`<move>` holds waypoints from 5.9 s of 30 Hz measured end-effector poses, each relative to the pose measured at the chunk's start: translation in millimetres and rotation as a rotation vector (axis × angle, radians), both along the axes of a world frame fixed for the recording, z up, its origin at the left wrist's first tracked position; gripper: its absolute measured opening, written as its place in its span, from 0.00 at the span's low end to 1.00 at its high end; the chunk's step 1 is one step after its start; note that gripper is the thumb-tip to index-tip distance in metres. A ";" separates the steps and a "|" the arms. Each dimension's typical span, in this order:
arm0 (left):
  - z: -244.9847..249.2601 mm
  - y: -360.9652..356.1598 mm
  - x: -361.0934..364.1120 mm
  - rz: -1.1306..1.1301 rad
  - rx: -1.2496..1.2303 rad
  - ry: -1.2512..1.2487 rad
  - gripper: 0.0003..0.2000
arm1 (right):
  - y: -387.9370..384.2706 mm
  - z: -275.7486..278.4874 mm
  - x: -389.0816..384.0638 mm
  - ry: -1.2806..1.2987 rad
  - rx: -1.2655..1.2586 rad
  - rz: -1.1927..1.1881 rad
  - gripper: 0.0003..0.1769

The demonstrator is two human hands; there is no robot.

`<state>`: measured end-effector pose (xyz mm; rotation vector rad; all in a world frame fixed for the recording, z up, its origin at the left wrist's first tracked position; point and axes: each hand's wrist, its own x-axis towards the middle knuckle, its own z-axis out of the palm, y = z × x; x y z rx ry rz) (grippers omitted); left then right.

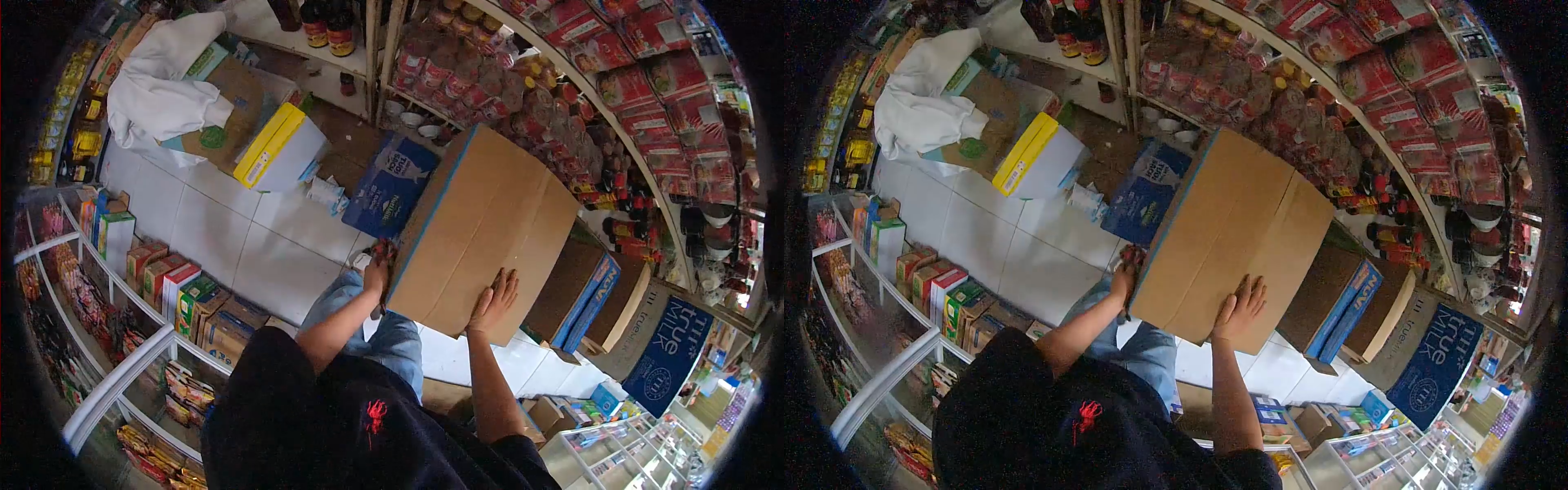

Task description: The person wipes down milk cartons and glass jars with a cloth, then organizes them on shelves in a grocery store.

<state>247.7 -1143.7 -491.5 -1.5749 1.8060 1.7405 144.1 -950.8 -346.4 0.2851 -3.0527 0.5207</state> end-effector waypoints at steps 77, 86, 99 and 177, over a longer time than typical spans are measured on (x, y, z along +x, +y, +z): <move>145.5 88.3 -274.4 -1.552 -1.102 0.463 0.29 | 110.6 -173.9 -256.7 -0.535 -1.256 -0.236 0.26; 139.6 85.1 -275.3 -1.574 -1.155 0.522 0.30 | 83.7 -137.8 -300.5 -0.416 -1.335 -0.378 0.28; 140.0 88.4 -272.7 -1.541 -1.116 0.515 0.32 | 100.4 -72.1 -233.9 -0.386 -1.451 -0.212 0.32; 138.5 83.5 -272.1 -1.436 -1.077 0.683 0.29 | 147.0 -23.9 17.0 -0.371 -1.135 -0.499 0.30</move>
